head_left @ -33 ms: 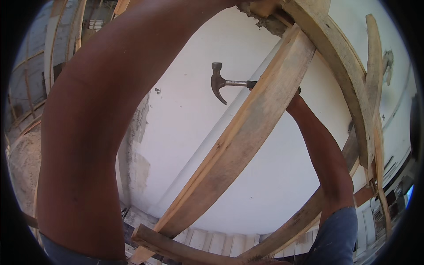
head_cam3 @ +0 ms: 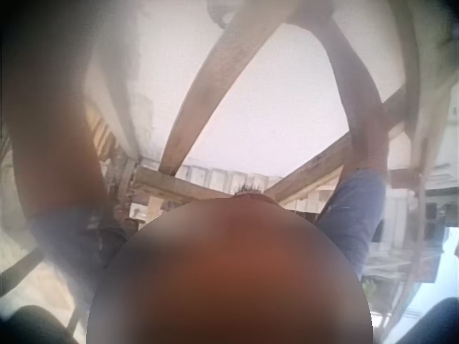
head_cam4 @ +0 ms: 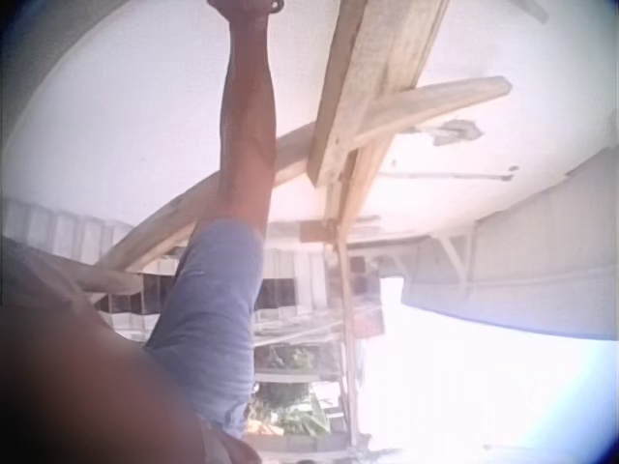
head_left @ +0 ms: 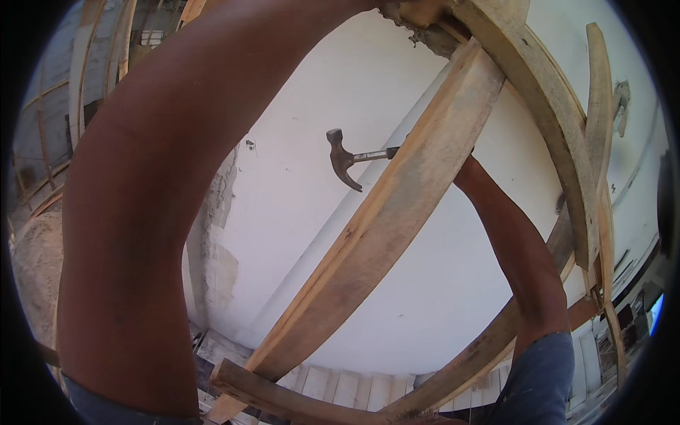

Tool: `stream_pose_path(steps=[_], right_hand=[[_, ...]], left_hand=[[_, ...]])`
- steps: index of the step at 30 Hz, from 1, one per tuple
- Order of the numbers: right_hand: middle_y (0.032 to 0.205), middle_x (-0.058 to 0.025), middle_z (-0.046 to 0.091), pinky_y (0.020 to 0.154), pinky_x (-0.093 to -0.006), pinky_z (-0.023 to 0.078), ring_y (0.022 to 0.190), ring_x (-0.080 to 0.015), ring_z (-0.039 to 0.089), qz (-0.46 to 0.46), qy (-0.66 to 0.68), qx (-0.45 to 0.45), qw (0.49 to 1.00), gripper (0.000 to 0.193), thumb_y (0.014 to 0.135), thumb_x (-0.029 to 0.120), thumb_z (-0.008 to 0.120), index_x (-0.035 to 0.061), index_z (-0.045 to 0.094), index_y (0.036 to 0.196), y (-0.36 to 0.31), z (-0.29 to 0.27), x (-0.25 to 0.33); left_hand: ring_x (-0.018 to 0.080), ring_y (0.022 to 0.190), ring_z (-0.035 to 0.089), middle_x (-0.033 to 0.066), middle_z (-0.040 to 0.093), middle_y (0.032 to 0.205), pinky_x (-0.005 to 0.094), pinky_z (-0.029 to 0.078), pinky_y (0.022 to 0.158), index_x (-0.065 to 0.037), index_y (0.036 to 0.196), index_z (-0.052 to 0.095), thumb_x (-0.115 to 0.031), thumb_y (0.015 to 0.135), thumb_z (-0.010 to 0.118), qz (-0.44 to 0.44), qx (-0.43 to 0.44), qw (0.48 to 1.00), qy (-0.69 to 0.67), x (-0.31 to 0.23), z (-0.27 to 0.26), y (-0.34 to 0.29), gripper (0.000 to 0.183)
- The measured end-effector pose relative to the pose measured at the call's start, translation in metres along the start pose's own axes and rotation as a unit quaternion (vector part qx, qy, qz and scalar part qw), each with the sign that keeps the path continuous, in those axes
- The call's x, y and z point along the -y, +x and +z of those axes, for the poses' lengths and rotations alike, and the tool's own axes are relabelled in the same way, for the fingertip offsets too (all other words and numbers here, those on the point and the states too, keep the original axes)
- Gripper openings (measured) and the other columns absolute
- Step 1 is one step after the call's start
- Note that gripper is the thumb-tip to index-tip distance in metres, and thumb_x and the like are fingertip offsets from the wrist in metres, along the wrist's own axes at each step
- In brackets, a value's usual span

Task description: The person uses a hammer to drive nails into wooden planks, securing them to a curved wooden frame. The person repeatedly positions planks and hammers nails to attach them to the structure.

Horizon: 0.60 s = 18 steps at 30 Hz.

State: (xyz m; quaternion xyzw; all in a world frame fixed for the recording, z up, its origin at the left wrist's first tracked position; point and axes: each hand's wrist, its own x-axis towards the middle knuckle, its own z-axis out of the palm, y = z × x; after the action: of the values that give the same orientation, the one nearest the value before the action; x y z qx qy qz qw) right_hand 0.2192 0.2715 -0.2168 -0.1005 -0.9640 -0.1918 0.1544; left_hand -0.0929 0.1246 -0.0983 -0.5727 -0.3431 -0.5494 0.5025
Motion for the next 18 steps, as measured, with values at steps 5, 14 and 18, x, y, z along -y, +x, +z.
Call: stream_pose_path(steps=[5,14,18], right_hand=[[0.078,-0.0132,0.070,0.062,-0.0428,0.057,0.068,-0.0309,0.070,0.100,-0.157,0.005,0.982,0.031,0.090,0.038,0.067,0.0068,0.066,0.088,0.024,-0.073,0.028],[0.073,-0.0104,0.070,0.060,-0.0403,0.057,0.063,-0.0282,0.069,0.148,0.024,-0.057,0.987,0.027,0.089,0.034,0.066,0.0083,0.066,0.098,-0.016,0.004,-0.038],[0.075,-0.0100,0.071,0.059,-0.0396,0.057,0.064,-0.0272,0.070,0.050,0.044,0.040,0.997,0.028,0.089,0.036,0.066,0.0092,0.068,0.100,-0.011,0.008,-0.013]], left_hand=[[0.0312,0.105,0.061,0.0095,0.064,0.107,0.0525,0.048,0.087,-0.010,0.110,0.060,-0.012,0.075,0.077,-0.003,0.024,0.999,0.024,0.004,0.006,-0.001,0.039],[0.0323,0.106,0.061,0.0104,0.064,0.108,0.0515,0.048,0.088,-0.008,0.109,0.060,-0.012,0.076,0.076,-0.017,0.059,0.998,-0.004,0.001,0.001,0.005,0.036],[0.0325,0.109,0.059,0.0111,0.063,0.109,0.0514,0.048,0.090,-0.007,0.109,0.060,-0.012,0.076,0.076,0.007,-0.013,1.000,-0.001,0.000,0.002,-0.002,0.037]])
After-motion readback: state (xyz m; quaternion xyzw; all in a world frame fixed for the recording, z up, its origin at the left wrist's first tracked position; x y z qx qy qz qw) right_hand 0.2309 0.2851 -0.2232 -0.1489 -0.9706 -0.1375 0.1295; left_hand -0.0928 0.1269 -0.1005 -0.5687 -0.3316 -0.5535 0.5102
